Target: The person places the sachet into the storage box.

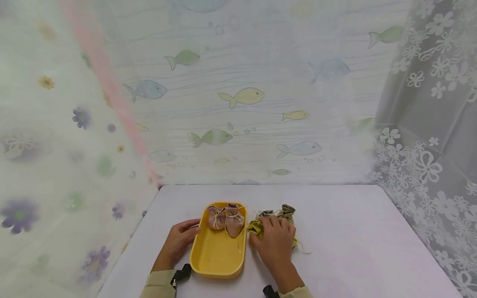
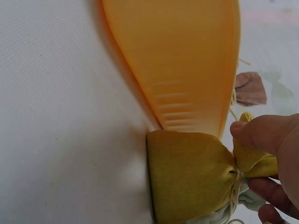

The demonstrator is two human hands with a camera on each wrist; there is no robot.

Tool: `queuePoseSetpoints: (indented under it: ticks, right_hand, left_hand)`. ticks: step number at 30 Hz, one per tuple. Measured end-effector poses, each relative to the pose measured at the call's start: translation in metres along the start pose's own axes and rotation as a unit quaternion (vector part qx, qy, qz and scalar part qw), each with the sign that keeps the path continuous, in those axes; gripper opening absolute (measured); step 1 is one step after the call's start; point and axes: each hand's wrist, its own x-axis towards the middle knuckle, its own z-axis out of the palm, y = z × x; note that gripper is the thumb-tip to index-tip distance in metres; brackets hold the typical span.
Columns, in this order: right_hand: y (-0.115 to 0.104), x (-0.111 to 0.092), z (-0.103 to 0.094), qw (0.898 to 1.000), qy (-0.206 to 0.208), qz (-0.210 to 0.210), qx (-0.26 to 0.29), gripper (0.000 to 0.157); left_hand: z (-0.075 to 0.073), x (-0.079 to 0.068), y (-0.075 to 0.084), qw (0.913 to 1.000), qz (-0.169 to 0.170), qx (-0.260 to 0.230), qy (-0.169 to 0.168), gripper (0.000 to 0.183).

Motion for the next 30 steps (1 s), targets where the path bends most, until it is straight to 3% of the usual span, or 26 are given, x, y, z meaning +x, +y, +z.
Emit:
queuePoseSetpoints:
  ticks: [11, 30]
  right_hand:
    - [0.002, 0.0, -0.002, 0.998, 0.057, -0.007, 0.02, 0.026]
    - [-0.001, 0.0, -0.023, 0.997, 0.045, 0.008, 0.059, 0.023]
  left_hand:
    - [0.001, 0.0, 0.001, 1.0, -0.002, -0.004, 0.0, 0.049]
    - [0.0, 0.001, -0.001, 1.0, 0.0, 0.004, 0.001, 0.049]
